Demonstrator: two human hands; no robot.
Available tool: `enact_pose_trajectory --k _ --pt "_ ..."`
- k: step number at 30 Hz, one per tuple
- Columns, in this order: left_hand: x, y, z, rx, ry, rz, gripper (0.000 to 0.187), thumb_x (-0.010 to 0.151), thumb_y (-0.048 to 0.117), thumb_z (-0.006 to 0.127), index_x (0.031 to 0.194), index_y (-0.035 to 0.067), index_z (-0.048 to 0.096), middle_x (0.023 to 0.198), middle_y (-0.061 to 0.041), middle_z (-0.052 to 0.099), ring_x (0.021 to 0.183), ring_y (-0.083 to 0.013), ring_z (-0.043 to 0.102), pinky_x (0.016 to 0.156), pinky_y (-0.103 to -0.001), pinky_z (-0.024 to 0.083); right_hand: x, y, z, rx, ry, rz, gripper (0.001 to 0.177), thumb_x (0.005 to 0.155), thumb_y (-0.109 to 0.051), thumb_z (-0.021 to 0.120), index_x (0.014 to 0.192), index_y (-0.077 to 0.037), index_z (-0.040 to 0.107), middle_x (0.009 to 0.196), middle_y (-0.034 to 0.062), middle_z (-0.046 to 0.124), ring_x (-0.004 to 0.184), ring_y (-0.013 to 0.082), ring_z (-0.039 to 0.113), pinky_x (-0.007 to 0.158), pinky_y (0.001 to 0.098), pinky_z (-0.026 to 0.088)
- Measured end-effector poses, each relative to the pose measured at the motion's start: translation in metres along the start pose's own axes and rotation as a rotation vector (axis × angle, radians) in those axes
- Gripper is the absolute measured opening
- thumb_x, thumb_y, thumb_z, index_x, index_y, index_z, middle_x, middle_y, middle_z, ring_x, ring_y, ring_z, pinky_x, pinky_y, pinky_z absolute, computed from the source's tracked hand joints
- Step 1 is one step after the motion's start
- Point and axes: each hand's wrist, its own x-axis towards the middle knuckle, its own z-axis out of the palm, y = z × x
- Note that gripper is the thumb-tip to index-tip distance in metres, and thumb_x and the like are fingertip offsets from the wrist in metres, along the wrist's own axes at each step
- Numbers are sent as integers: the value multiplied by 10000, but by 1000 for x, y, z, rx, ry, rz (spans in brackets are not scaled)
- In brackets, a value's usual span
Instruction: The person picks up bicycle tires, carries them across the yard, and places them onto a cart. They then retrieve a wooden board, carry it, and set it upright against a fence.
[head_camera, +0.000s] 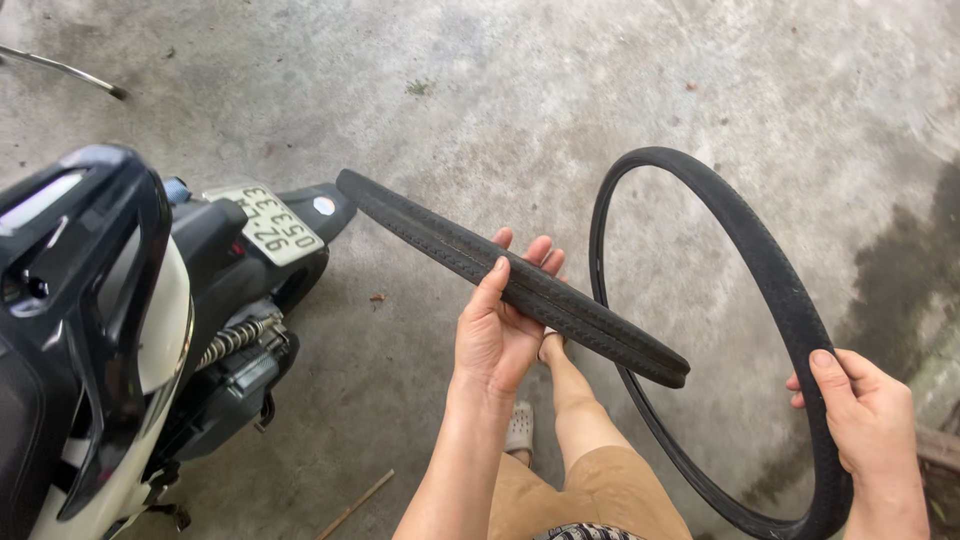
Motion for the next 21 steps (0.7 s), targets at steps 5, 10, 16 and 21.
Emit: enact_pose_trajectory --k 5,10,16,21 --pt "79 26 54 14 -21 53 481 969 167 587 1438 157 478 1261 -198 671 1244 -359 626 1056 -501 521 106 -50 44 41 -30 -53 271 1086 -201 671 1075 68 700 817 105 697 703 144 620 649 284 514" --pt "149 65 115 39 19 102 468 967 164 610 1422 147 501 1252 -192 682 1237 -351 637 1093 -463 519 208 -132 80 -49 -77 -15 262 1018 -195 698 1134 39 715 834 111 707 679 145 635 617 288 501" --pt "219 120 142 -53 -41 255 481 934 162 679 1391 192 532 1264 -143 682 1260 -322 609 1066 -501 510 297 -208 127 -87 -184 -155 245 1031 -176 731 1074 65 716 810 95 702 720 130 625 654 269 500" --pt "296 163 159 -94 -33 310 480 929 129 698 1373 216 536 1247 -131 667 1249 -327 612 1059 -528 512 363 -258 182 -72 -216 -176 262 984 -166 750 1156 30 722 873 70 713 732 109 640 664 255 519"
